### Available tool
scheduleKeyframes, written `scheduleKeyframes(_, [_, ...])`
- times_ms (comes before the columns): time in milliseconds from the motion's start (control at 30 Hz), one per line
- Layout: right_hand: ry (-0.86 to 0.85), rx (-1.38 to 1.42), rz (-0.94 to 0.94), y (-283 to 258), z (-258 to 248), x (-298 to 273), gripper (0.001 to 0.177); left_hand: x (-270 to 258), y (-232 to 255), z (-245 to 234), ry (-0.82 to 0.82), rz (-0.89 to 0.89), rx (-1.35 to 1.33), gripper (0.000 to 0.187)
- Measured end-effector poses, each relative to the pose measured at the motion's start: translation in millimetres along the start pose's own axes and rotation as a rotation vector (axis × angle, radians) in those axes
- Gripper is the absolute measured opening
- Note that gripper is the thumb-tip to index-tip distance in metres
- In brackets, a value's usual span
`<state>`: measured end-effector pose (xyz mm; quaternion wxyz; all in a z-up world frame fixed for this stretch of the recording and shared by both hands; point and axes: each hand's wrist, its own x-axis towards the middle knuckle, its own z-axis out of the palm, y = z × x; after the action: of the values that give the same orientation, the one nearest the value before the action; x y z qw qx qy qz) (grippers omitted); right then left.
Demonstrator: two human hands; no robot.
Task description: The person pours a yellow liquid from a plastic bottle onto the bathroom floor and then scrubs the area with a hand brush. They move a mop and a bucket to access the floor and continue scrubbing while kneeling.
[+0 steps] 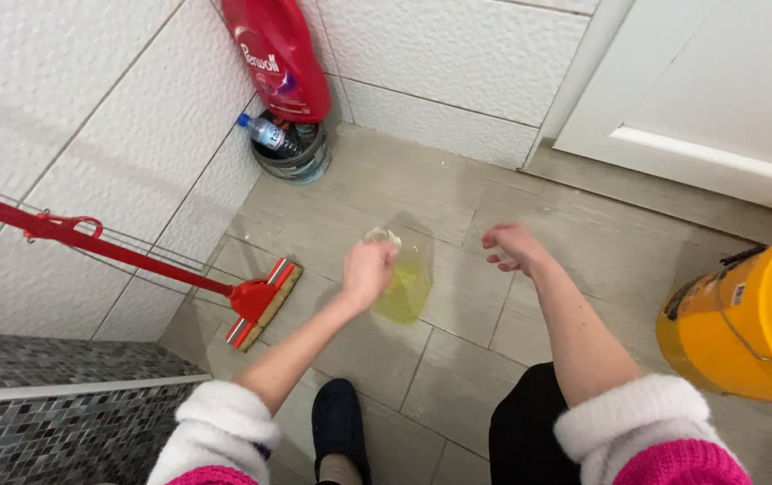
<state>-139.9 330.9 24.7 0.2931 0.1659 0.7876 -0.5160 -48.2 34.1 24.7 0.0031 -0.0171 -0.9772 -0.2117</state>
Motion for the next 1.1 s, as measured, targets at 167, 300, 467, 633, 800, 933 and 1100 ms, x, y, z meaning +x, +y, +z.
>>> scheduleKeyframes(167, [0.022,-0.008,0.159,20,-27,1,0.043,29,32,-73,0.251,-0.014,-0.372,0.021])
scheduleKeyframes(300, [-0.029,0.137,0.285,-17,-35,-75,0.065,41,73,-151,0.379,0.039,-0.725,0.053])
scheduleKeyframes(467, [-0.071,0.426,0.154,34,-62,-1,0.05,52,106,-207,0.539,0.22,-0.856,0.06])
scheduleKeyframes(633, [-0.054,0.638,0.093,9,-34,3,0.045,68,136,-238,0.731,0.243,-1.127,0.058])
scheduleKeyframes(800, [-0.042,0.848,0.017,-10,-36,13,0.039,95,127,-215,0.767,0.214,-1.194,0.059])
scheduleKeyframes(933, [-0.038,1.03,-0.014,2,-22,34,0.034,124,87,-158,0.745,0.265,-0.902,0.052])
scheduleKeyframes(1100, [0.042,0.941,-0.026,52,-36,92,0.034,142,53,-95,0.498,0.142,-0.689,0.042])
